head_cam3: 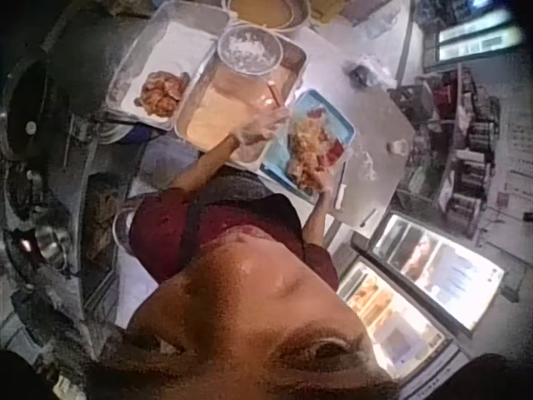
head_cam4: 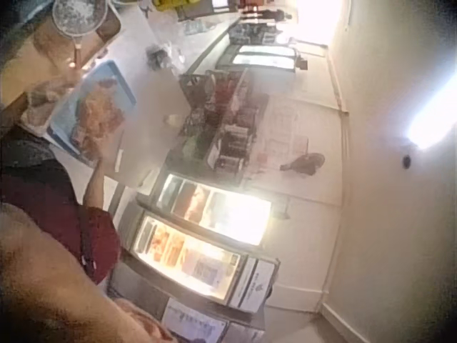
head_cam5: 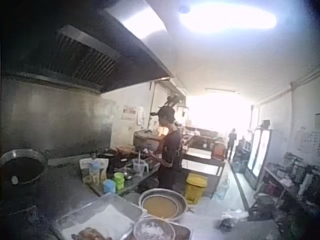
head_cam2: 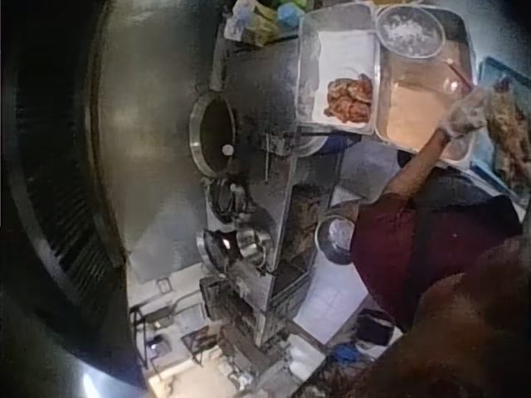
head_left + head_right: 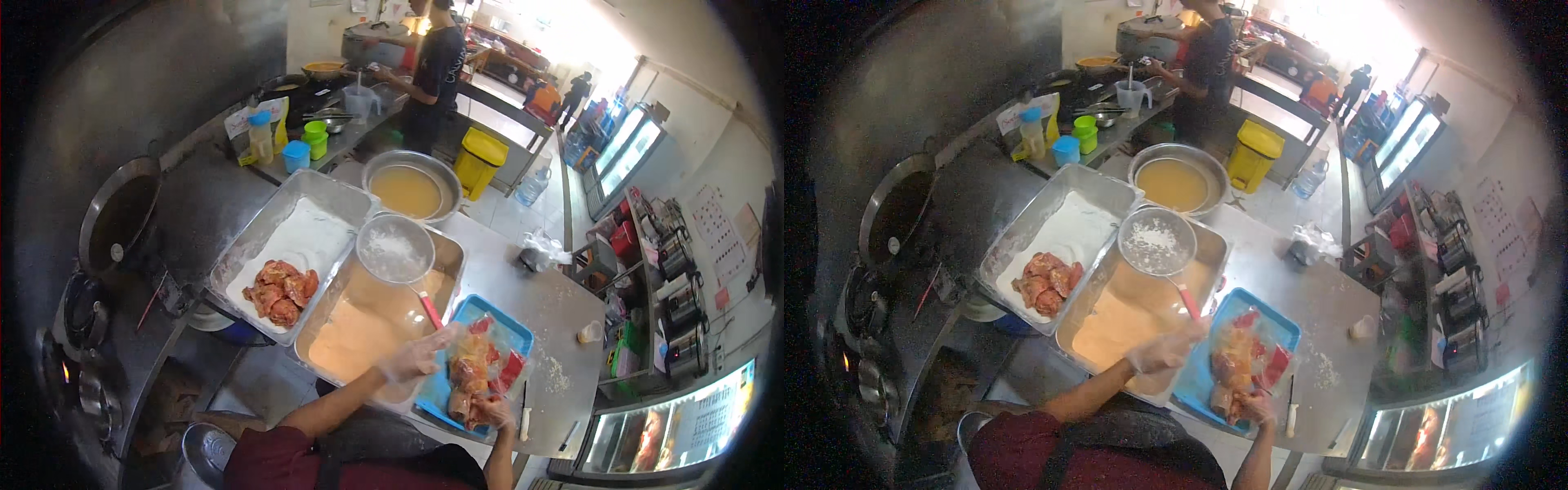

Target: The person prepares pieces of raw chicken by hand, dipping them individually into a tray of flour and then placing them into a separate container.

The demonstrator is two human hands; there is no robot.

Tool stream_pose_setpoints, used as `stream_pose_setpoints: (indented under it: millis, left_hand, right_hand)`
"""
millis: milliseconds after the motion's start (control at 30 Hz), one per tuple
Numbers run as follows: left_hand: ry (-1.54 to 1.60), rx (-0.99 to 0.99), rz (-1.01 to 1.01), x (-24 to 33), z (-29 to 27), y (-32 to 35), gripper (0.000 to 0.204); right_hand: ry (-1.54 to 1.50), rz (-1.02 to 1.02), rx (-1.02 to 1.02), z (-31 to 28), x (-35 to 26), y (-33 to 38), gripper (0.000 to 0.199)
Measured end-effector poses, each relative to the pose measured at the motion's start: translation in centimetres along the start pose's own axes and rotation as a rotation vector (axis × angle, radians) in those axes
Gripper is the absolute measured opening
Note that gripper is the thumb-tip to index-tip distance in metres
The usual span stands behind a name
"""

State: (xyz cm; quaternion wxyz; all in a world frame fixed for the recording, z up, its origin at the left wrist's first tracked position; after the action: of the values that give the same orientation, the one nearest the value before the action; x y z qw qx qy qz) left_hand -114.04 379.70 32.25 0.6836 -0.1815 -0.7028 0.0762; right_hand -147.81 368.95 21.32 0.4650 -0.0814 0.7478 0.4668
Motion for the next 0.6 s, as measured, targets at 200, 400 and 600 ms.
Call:
stream_pose_setpoints:
  millis: [200, 400, 600]
  left_hand:
    - [0.46, 0.191, -0.057, 5.1, -7.1, 5.8, 0.064]
    - [0.791, 0.424, -0.007, 7.3, -12.5, 8.7, 0.108]
    - [0.788, 0.568, -0.026, 5.9, -16.0, 11.1, 0.093]
  right_hand:
    - [-0.415, -0.214, 0.339, 1.9, -5.0, 4.8, 0.019]
    - [-0.547, -0.543, 0.635, 5.8, -14.2, 3.0, 0.018]
    - [-0.257, -0.554, 0.253, 18.7, -27.5, -3.8, 0.021]
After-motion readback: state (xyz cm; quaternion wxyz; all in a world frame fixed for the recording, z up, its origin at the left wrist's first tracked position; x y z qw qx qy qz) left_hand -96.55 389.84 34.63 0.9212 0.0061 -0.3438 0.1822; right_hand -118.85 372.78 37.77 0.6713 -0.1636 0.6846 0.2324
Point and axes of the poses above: each hand's wrist, its own y-axis away from the middle knuckle, its own z-axis out of the palm, x = y × z, the point moved 2 cm from there along -y, towards the middle knuckle, and after that the axes turned 8 degrees about y, right-handed, at the moved point
